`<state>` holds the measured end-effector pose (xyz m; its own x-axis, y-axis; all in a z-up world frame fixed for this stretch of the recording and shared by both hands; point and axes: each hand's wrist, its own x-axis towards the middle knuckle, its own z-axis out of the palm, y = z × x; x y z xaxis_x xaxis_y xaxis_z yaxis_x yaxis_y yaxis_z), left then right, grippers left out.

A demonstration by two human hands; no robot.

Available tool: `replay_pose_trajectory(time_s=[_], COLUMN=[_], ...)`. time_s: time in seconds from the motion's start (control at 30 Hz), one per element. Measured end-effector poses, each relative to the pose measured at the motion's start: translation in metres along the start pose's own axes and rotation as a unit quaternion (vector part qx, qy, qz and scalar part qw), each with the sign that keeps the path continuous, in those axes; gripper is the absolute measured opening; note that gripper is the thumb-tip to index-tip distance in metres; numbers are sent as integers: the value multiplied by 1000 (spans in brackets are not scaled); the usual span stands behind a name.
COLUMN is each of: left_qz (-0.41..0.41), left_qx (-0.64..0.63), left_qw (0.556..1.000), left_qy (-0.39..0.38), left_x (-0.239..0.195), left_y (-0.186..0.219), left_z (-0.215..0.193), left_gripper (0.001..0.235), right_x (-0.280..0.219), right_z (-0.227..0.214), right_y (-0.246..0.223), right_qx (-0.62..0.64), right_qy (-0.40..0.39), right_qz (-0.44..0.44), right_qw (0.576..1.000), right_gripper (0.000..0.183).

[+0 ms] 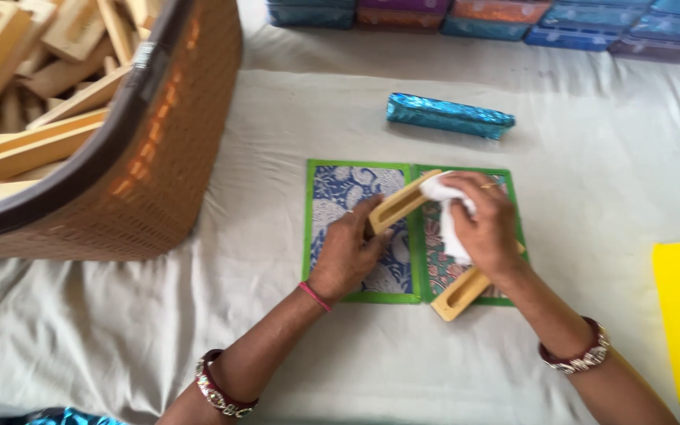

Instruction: The person wipes wooden drawer handles with a white cloth, then wraps each handle in blue foil paper, folding and rolling the foil around the wood to form wrapped bundles placed on the table. The person repeats the wiping and wrapping cycle for additional handles taken from a basket.

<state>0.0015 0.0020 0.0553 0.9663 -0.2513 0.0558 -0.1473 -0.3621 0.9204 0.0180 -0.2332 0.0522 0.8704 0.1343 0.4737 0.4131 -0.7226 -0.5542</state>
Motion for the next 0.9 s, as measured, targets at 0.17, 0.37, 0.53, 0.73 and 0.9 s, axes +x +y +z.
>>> replay_pose_trajectory(time_s=[0.17,0.37,0.53,0.73,0.9], left_qz=[87,58,50,126,259], left_qx=[-16,19,14,251,181], left_qw=[996,998,997,932,945], left_qy=[0,-6,61,230,78], left_x=[-2,2,13,18,-24], left_y=[-18,-21,-14,-35,16], left_z=[8,9,-15,-42,12], left_gripper=[52,46,39,43,63], right_x=[-8,-6,17,32,30], right_z=[5,14,-16,-91,-126], right_y=[-50,-34,8,-3,-26], right_qx=[51,-70,-146,-26,17], right_qy=[-45,-98,-51,45,16], right_qz=[-133,-138,-56,-4,15], right_qw=[989,983,986,999,1000], right_gripper=[41,41,34,37,38])
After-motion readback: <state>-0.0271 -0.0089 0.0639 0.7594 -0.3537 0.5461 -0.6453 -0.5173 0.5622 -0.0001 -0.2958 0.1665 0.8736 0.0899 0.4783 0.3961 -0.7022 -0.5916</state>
